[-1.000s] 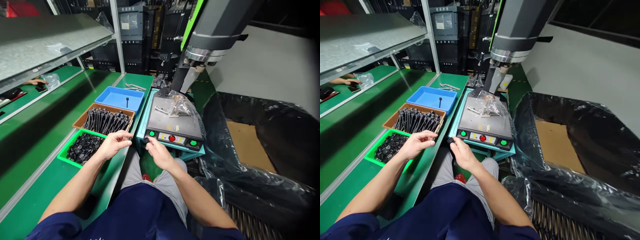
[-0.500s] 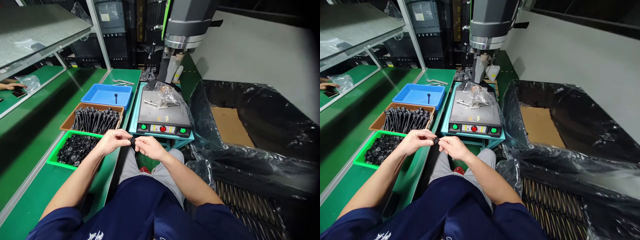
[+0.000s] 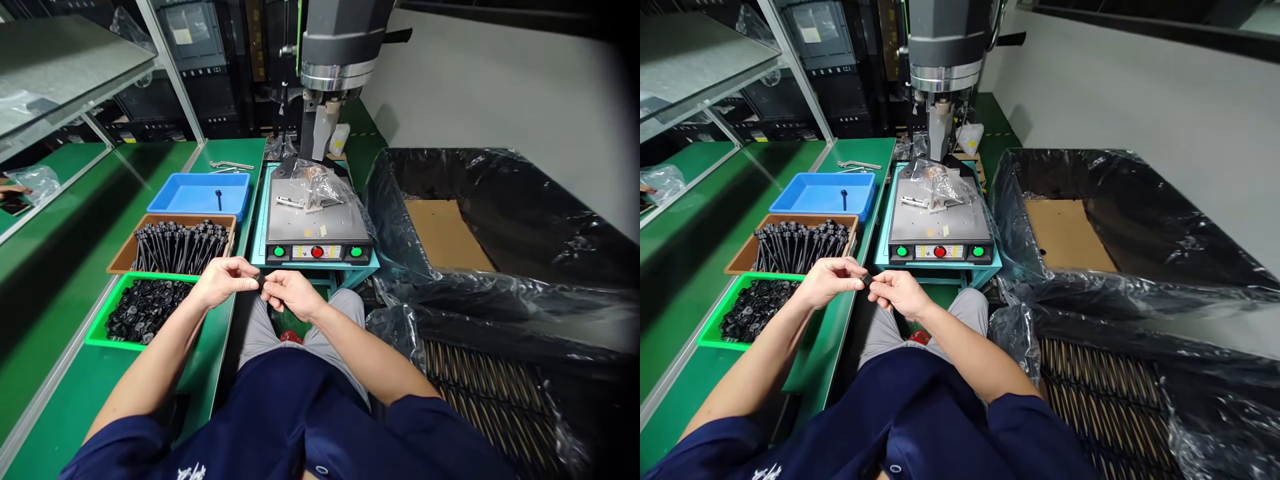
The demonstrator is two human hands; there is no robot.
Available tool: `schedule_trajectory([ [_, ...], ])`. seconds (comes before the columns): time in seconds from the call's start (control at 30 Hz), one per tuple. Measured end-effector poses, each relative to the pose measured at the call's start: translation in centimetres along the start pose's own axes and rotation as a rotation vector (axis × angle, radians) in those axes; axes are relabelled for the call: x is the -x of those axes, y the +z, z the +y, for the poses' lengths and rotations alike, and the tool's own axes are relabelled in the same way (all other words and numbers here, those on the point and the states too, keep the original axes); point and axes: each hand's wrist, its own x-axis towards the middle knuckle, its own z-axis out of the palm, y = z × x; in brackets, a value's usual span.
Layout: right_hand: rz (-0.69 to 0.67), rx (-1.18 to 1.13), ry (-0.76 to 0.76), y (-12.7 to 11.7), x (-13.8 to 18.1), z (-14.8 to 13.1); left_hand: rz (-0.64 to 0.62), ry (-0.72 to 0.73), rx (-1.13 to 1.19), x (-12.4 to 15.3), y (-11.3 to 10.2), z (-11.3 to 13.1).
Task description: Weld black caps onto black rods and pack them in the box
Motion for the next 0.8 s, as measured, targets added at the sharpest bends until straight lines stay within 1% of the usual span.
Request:
schedule_trajectory([
  [0.07,0.007,-0.080,-0.004,0.2,-0.2,0.1,-0.001,0.055,-0.003,-0.1,0.0,-0.3],
  [0.13,0.042,-0.099,-0.045,0.4,-0.3,0.3,0.013,0.145,-0.052,-0.1,0.1,-0.7],
  [0.3,0.199,-0.139,-0.200,0.2,-0.9,1.4,0.094,0.454,-0.393,0.0,1.7,-2.0],
  [0.37,0.240,-0.170,-0.223,-0.2,-1.2,1.8,0.110,0.530,-0.488,-0.4,2.4,-2.5],
  [0.47,0.216,-0.249,-0.198,-1.3,-1.5,2.0,0.066,0.550,-0.503,-1.9,3.0,-3.1],
  [0.53,0.166,-0.307,-0.164,-2.2,-1.7,1.7,0.039,0.534,-0.485,-3.3,3.2,-3.3],
  [0.6,0.136,-0.350,-0.150,-3.2,-2.0,1.2,0.038,0.513,-0.478,-4.6,3.6,-3.4],
  [0.67,0.132,-0.362,-0.161,-4.1,-2.1,0.6,0.023,0.486,-0.462,-5.7,4.2,-3.3],
  [0.8,0.165,-0.321,-0.177,-6.3,-1.9,-0.5,-0.091,0.411,-0.410,-7.9,5.6,-3.6],
])
